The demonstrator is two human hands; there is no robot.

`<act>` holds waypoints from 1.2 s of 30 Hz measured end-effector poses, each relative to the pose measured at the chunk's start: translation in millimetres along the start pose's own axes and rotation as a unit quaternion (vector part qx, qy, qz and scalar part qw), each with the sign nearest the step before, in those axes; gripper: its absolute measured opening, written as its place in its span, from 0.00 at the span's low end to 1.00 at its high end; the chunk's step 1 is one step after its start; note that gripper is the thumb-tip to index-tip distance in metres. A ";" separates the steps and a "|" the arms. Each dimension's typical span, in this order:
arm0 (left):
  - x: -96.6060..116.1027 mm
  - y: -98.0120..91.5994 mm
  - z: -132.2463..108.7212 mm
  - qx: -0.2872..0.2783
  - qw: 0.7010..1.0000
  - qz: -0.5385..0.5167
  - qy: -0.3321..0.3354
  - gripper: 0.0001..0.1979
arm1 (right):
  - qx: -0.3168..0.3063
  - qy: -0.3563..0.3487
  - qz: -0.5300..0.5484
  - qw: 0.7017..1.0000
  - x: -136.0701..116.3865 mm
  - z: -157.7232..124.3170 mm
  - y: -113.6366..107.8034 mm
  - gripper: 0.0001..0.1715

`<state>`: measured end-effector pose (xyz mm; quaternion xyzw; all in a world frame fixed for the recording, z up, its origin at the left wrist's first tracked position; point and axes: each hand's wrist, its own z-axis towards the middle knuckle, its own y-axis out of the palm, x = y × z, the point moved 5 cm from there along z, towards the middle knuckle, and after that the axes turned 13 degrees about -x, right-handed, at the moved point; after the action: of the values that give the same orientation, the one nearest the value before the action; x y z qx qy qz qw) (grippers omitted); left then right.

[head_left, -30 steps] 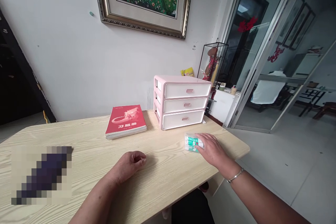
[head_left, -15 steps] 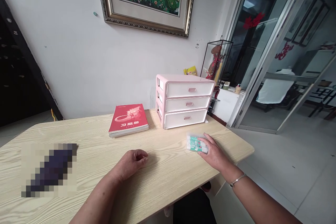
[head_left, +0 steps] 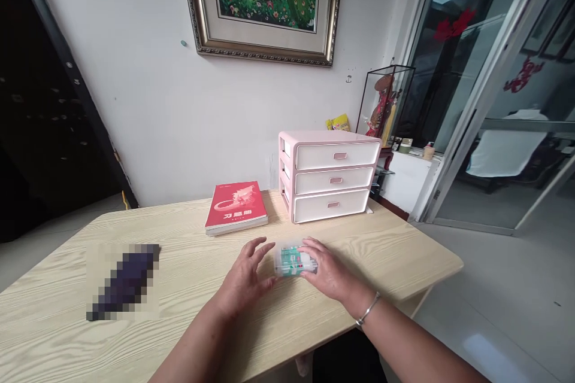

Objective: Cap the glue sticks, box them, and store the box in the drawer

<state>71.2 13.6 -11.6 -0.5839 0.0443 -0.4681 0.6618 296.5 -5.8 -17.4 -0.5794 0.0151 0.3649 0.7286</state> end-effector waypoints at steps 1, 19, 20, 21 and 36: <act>0.5 1.5 0.2 -0.001 1.000 0.024 0.009 0.35 | -0.007 -0.011 0.001 1.000 -7.2 5.0 5.6 0.33; -3.3 11.6 -7.4 -0.119 0.978 0.173 0.011 0.30 | -0.083 -0.137 -0.132 0.978 -25.8 10.8 25.2 0.32; -1.4 11.8 -7.6 -0.121 0.976 0.183 0.010 0.29 | -0.079 -0.141 -0.139 0.977 -25.1 10.7 27.1 0.32; 0.3 12.0 -7.7 -0.126 0.973 0.195 0.007 0.29 | -0.076 -0.144 -0.147 0.976 -24.6 10.6 28.8 0.31; 11.4 11.5 -5.0 -0.098 0.961 0.258 -0.008 0.25 | -0.065 -0.135 -0.200 0.968 -29.9 9.8 31.5 0.28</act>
<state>81.1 0.9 -17.0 -0.6181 0.2339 -0.2703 0.7001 253.3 -10.8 -27.1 -0.5620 -0.2237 0.2869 0.7429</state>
